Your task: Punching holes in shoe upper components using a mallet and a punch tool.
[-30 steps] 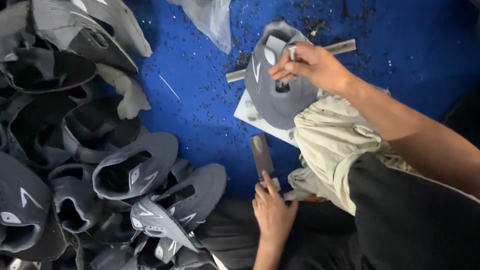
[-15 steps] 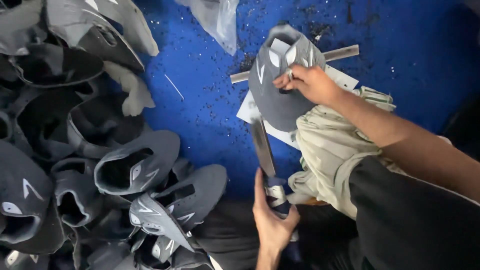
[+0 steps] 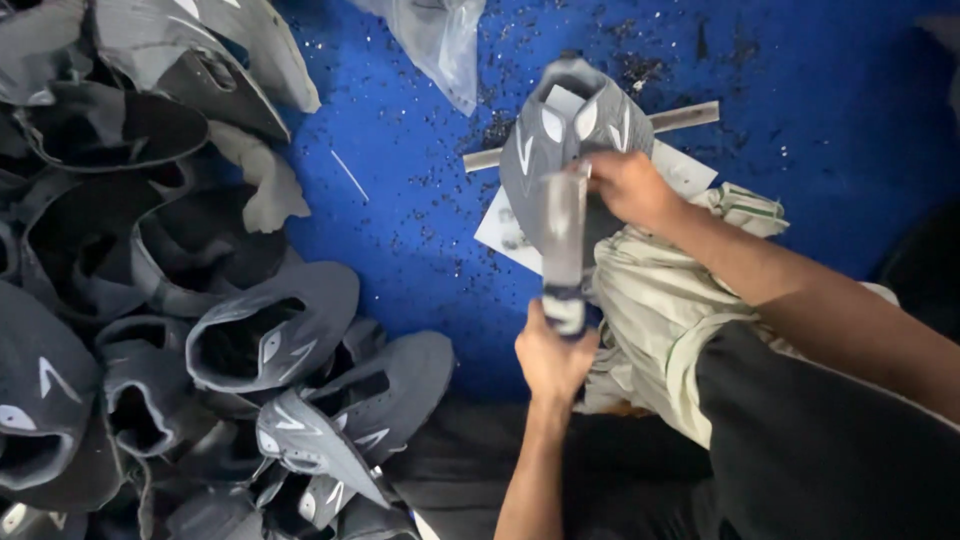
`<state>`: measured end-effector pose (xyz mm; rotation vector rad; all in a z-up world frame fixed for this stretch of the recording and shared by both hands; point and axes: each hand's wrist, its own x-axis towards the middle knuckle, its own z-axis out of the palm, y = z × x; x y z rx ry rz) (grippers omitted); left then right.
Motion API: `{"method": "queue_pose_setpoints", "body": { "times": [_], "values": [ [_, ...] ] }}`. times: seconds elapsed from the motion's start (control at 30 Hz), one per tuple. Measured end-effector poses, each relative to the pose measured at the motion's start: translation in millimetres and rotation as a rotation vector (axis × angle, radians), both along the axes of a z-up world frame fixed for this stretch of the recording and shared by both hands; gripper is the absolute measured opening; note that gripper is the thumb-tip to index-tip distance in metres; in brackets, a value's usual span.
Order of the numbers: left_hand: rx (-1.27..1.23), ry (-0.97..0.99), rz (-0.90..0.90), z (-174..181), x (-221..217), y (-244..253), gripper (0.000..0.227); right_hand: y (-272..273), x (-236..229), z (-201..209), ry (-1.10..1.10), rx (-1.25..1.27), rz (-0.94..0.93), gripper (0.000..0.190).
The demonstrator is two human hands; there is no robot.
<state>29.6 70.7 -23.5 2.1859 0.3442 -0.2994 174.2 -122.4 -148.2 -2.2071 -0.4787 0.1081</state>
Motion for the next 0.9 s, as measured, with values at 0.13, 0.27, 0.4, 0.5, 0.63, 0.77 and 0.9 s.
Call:
{"method": "queue_pose_setpoints", "body": {
  "times": [0.13, 0.27, 0.4, 0.5, 0.63, 0.77, 0.9],
  "values": [
    [-0.027, 0.071, 0.116, 37, -13, 6, 0.037, -4, 22, 21, 0.544, 0.890, -0.174, 0.012],
    [-0.155, -0.159, 0.165, 65, -20, 14, 0.032, 1, 48, 46, 0.708, 0.670, -0.138, 0.016],
    [-0.295, -0.204, 0.225, 97, -15, 20, 0.038, 3, 50, 14, 0.663, 0.664, -0.083, 0.013],
    [-0.354, -0.373, 0.193, 137, -4, 21, 0.047, 4, 37, 20, 0.599, 0.596, -0.089, 0.018],
    [-0.546, -0.673, 0.063, 85, 13, 21, 0.044, 7, 21, -8, 0.523, 0.838, -0.101, 0.018],
    [0.072, 0.032, 0.004, -6, 20, 4, 0.046, -2, 10, -6, -0.197, -0.018, 0.094, 0.018],
    [0.023, -0.071, 0.099, 3, -8, 9, 0.040, 4, 32, 9, 0.446, 0.553, -0.111, 0.016]
  ]
}}
